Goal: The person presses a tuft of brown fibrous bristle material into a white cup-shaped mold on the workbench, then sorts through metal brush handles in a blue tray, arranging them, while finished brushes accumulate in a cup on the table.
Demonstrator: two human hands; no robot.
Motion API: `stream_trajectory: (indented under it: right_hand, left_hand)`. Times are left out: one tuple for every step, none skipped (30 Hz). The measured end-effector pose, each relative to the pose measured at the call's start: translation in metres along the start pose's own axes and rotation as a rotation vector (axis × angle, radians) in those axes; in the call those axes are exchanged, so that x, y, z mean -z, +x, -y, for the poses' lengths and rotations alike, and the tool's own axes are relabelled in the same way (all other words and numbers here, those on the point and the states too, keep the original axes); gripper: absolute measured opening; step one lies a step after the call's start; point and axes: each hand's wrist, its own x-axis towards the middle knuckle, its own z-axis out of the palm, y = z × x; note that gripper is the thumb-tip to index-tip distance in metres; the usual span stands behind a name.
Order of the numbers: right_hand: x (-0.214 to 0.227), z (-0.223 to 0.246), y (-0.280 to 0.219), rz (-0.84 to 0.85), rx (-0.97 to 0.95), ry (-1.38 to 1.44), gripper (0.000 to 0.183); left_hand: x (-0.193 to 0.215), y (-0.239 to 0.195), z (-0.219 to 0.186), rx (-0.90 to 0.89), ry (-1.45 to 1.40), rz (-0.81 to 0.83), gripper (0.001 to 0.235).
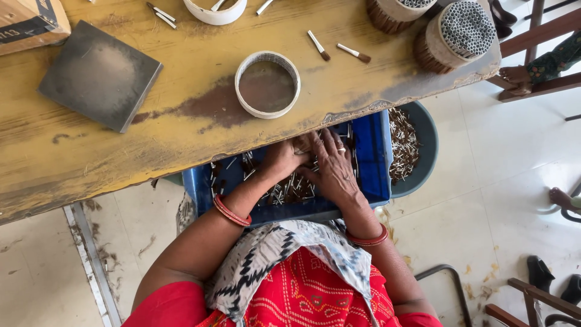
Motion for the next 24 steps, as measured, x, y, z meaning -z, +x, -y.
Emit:
stream_trajectory:
  right_hand:
    - [-0.007,-0.006,-0.005,0.001,0.001,-0.001,0.087]
    - [-0.013,-0.013,-0.008,0.0,-0.051,0.018,0.086]
    - [-0.018,-0.02,-0.012,-0.001,-0.103,0.037,0.085]
    - [-0.017,-0.021,-0.011,-0.008,-0.104,0.029,0.085]
    - [-0.015,-0.021,-0.01,-0.059,-0.07,0.1,0.086]
    - [-0.014,-0.021,-0.012,-0.099,-0.034,0.172,0.087]
    - [-0.007,-0.013,-0.009,-0.097,-0.034,0.165,0.087]
    - [-0.001,-0.007,-0.007,-0.123,-0.041,0.216,0.086]
    - [0.006,0.0,-0.005,-0.148,-0.048,0.267,0.086]
    - [0.012,0.005,-0.002,-0.151,-0.05,0.258,0.086]
    - [0.018,0.009,0.001,-0.116,-0.081,0.273,0.078]
    - [0.022,0.016,0.003,-0.078,-0.113,0.294,0.07]
    - [0.02,0.012,0.002,-0.08,-0.115,0.291,0.07]
    - [0.017,0.009,-0.001,-0.096,-0.078,0.309,0.056]
    - [0.014,0.007,-0.003,-0.113,-0.041,0.327,0.043]
    - [0.007,0.0,-0.006,-0.105,-0.04,0.324,0.043]
    - [0.0,-0.007,-0.009,-0.182,-0.116,0.416,0.034]
    - [-0.006,-0.015,-0.01,-0.26,-0.189,0.503,0.028]
    - [-0.011,-0.023,-0.006,-0.255,-0.185,0.497,0.028]
    - [-0.014,-0.034,-0.003,-0.347,-0.345,0.782,0.029]
    - [-0.015,-0.046,0.0,-0.44,-0.507,1.067,0.03]
    - [-0.007,-0.042,-0.001,-0.443,-0.513,1.058,0.03]
    - [0.002,-0.038,-0.002,-0.461,-0.611,1.272,0.03]
    - [0.009,-0.034,0.002,-0.479,-0.697,1.493,0.03]
  left_hand:
    - [0.003,-0.002,-0.001,0.0,-0.002,-0.002,0.051]
    - [0.006,-0.003,-0.002,-0.012,0.058,-0.021,0.049]
    - [0.009,-0.003,-0.003,-0.024,0.117,-0.04,0.046]
    - [0.011,-0.002,-0.01,-0.035,0.114,-0.038,0.046]
    - [0.014,0.0,-0.017,-0.047,0.109,-0.01,0.051]
    - [0.014,-0.003,-0.023,-0.052,0.099,0.014,0.056]
    - [0.014,-0.005,-0.027,-0.055,0.092,0.013,0.056]
    - [0.012,-0.007,-0.03,-0.068,-0.02,0.076,0.069]
    - [0.01,-0.009,-0.034,-0.081,-0.131,0.14,0.082]
    - [0.007,-0.007,-0.032,-0.089,-0.136,0.143,0.082]
    - [0.004,-0.006,-0.03,-0.102,-0.152,0.205,0.093]
    - [0.003,-0.008,-0.027,-0.11,-0.165,0.266,0.104]
    - [0.003,-0.006,-0.032,-0.112,-0.167,0.269,0.104]
    - [0.001,-0.007,-0.037,-0.185,-0.055,0.24,0.117]
    - [0.001,-0.008,-0.042,-0.257,0.057,0.211,0.131]
    - [0.004,-0.01,-0.051,-0.254,0.051,0.208,0.131]
    - [0.008,-0.012,-0.059,-0.344,0.091,0.168,0.135]
    - [0.012,-0.012,-0.068,-0.438,0.131,0.125,0.139]
    - [0.013,-0.012,-0.065,-0.438,0.125,0.118,0.139]
    - [0.012,-0.01,-0.063,-0.282,0.064,0.23,0.116]
    - [0.011,-0.007,-0.061,-0.129,0.003,0.344,0.094]
    - [0.009,-0.01,-0.058,-0.132,-0.006,0.35,0.094]
    - [0.007,-0.012,-0.054,0.013,0.002,0.447,0.065]
    - [0.009,-0.011,-0.051,0.154,0.018,0.54,0.038]
